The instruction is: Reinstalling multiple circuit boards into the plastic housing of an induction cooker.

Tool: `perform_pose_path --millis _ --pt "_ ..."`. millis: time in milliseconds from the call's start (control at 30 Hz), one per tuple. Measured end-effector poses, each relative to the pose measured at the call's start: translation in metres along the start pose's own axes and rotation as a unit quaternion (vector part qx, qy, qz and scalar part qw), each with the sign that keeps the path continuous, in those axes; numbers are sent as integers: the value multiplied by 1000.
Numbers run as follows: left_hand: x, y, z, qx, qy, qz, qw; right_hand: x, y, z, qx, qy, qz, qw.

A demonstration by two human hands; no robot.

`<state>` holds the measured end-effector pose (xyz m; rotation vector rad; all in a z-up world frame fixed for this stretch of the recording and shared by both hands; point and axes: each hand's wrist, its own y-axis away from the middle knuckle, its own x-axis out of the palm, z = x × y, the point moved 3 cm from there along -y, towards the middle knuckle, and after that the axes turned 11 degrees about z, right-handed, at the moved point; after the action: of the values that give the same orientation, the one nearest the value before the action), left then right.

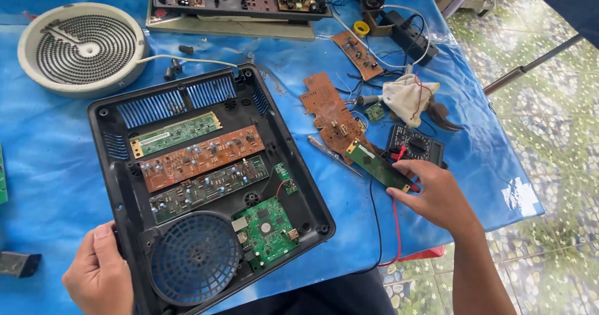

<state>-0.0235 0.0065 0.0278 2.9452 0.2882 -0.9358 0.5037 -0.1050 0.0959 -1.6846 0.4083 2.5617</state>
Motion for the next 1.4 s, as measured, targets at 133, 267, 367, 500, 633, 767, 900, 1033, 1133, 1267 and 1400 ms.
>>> perform_pose_path --millis 133,267,367,500,633,767,900,1033,1133,1267,1400 --pt "1 -1 1 3 6 7 1000 -1 4 -4 -12 -32 -4 999" --pt "2 1 2 2 6 -6 1000 -3 5 -15 -3 -133 -72 989" --pt "3 2 -2 -1 15 -13 1000 -7 1 -19 17 -194 -83 977" --pt "3 1 -1 -5 20 -9 1000 -13 -12 -9 45 -236 -67 968" --pt "-2 -2 -6 -6 -2 2 1000 -27 -36 20 21 -234 -55 970" --pt "-1 -4 -4 -8 15 18 1000 -42 -70 57 -24 -197 -40 979" --pt "-2 -6 -7 -1 0 14 1000 -52 -112 103 -113 -162 4 980" --pt "-7 -2 -21 -14 16 20 1000 -46 -151 151 -171 -163 37 971" --pt "-6 -4 -21 -27 21 23 999 -37 -175 185 -230 -165 76 956" --pt "-8 -3 -25 -16 33 27 999 -15 -195 214 -198 -153 142 958" --pt "-6 -4 -25 6 47 30 998 4 -205 226 -203 -106 171 958"
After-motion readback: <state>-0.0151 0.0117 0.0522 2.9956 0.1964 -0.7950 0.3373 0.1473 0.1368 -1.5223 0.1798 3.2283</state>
